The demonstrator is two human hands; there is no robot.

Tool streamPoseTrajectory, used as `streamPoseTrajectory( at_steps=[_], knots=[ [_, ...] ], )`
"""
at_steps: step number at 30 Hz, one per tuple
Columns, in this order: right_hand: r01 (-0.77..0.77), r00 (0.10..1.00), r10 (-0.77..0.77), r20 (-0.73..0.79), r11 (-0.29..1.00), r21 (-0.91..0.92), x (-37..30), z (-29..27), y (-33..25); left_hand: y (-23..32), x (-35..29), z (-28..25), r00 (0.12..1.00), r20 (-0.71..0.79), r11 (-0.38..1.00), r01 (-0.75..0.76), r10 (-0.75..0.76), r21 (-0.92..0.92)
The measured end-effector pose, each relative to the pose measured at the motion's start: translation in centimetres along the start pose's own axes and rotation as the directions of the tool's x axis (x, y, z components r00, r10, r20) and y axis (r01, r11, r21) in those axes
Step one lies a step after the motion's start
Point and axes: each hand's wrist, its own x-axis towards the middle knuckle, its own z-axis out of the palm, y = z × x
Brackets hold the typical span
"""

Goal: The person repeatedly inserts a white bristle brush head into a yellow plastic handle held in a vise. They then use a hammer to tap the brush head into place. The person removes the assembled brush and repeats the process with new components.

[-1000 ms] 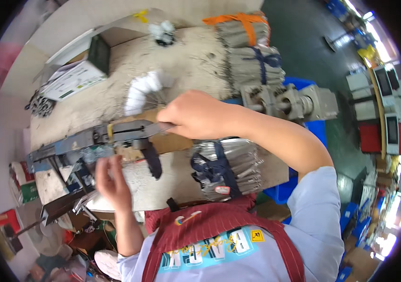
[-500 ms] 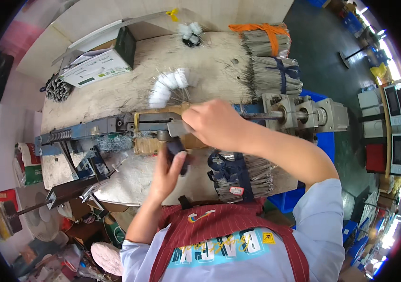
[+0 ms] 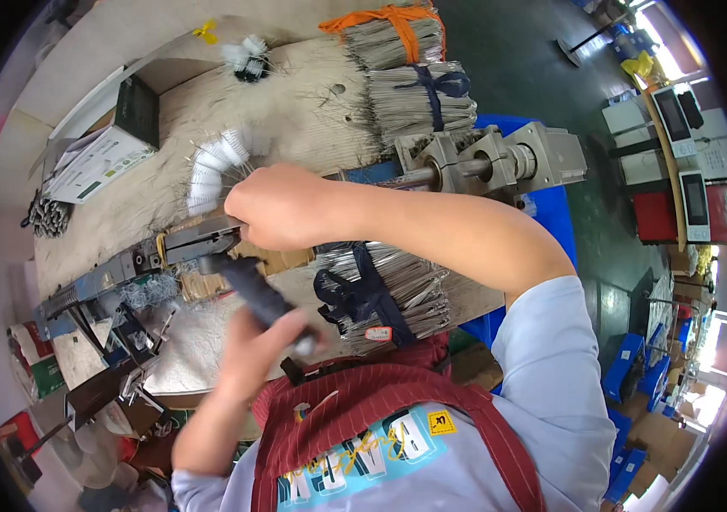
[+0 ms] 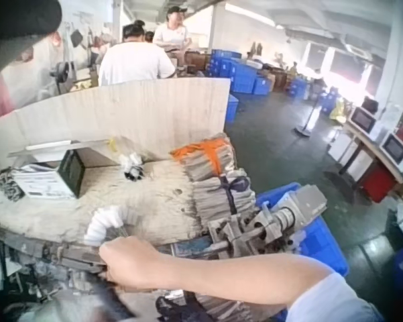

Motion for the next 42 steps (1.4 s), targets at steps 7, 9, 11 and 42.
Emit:
streamPoseTrajectory(
  at_steps=[7,9,11,42],
  knots=[
    [0.18,0.916,-0.263,-0.302,0.944,-0.275,-5.2,2.6,-3.1,-6.8,2.9,2.2,0.898,-0.397,0.968,-0.106,0.191,0.226],
    [0.125,0.989,-0.137,-0.063,0.977,-0.173,-5.8,5.4,-3.1,-10.3,4.2,0.1,0.827,-0.328,0.815,-0.241,0.456,0.526],
    [0.128,0.99,-0.137,-0.045,0.979,-0.162,-4.9,7.2,-2.3,-9.7,4.5,-1.0,0.795,-0.256,0.713,-0.288,0.55,0.639],
    [-0.188,0.883,0.42,-0.21,0.727,0.661,-15.5,2.9,0.6,-9.0,-2.1,-6.3,0.736,-0.614,0.938,-0.347,0.284,0.019]
  ],
)
